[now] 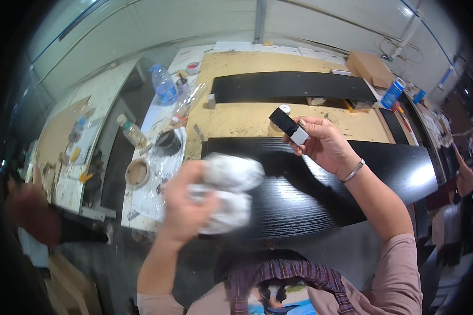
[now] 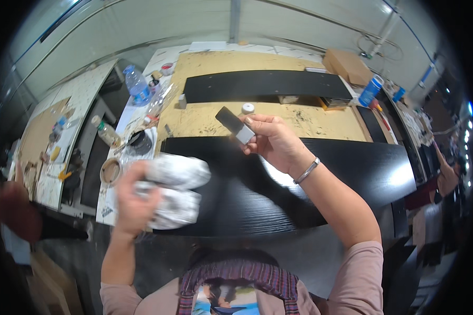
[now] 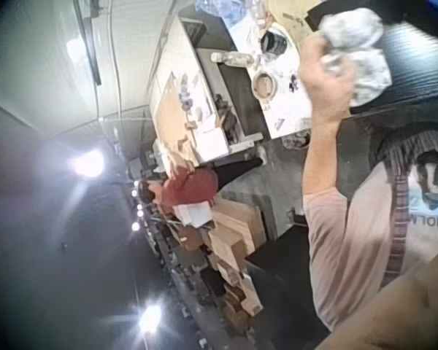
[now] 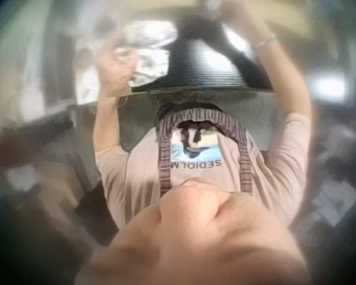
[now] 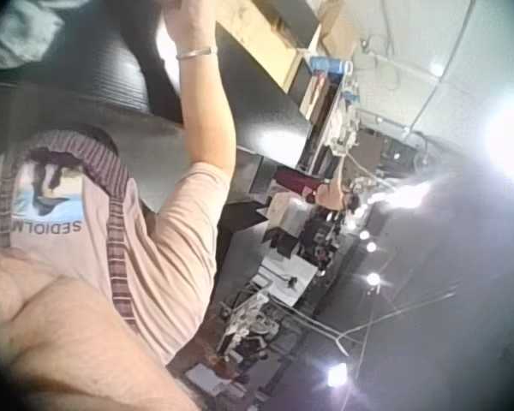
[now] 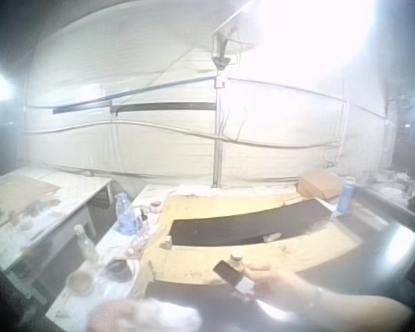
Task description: The person wipes a long black wood panel with a white cloth, then applies a liquid from a bottle onto the cloth and continues wiping. The person also uses a small rectangular block to rub the panel surface and repeatedly wipes it down with the cloth.
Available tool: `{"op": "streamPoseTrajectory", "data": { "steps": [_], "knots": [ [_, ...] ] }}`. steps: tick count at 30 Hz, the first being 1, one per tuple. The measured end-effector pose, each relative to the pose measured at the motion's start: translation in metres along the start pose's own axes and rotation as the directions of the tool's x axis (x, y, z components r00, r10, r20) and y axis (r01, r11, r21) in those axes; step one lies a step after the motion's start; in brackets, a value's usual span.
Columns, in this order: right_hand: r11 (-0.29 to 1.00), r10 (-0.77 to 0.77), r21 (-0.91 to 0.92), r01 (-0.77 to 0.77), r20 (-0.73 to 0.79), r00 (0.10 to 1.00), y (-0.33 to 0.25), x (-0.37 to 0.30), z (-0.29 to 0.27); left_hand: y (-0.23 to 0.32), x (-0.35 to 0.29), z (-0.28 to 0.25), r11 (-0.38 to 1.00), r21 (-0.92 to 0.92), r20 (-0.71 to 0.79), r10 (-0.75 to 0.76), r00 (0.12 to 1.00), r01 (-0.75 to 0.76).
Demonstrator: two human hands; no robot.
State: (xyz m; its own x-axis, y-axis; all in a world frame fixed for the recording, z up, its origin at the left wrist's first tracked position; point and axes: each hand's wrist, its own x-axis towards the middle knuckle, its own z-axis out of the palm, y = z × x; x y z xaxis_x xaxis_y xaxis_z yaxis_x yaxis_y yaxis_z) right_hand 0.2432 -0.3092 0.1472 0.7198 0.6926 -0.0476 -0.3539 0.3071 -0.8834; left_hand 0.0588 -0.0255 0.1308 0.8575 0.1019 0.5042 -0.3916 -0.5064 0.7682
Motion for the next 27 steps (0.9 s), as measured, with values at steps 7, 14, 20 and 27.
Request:
{"op": "streamPoseTrajectory", "data": {
  "steps": [7, 14, 20, 27],
  "knots": [
    [0.776, -0.111, -0.607, 0.174, 0.140, 0.984, 0.008, -0.003, 0.064, 0.026, -0.132, -0.117, 0.972, -0.062, -0.694, -0.206, 0.690, 0.227],
    [0.054, -0.184, -0.624, 0.779, 0.761, 0.622, 0.060, -0.015, 0.126, 0.024, -0.202, -0.091, 0.913, -0.254, -0.786, -0.388, 0.482, 0.319],
    [-0.032, -0.107, -0.559, 0.828, 0.826, 0.554, 0.076, -0.003, 0.141, 0.014, -0.214, -0.061, 0.895, -0.197, -0.723, -0.408, 0.558, 0.400],
    [-0.149, -0.212, -0.702, 0.696, 0.711, 0.671, 0.072, 0.041, 0.128, 0.003, -0.218, -0.051, 0.859, -0.275, -0.688, -0.490, 0.535, 0.432]
  ]
}}
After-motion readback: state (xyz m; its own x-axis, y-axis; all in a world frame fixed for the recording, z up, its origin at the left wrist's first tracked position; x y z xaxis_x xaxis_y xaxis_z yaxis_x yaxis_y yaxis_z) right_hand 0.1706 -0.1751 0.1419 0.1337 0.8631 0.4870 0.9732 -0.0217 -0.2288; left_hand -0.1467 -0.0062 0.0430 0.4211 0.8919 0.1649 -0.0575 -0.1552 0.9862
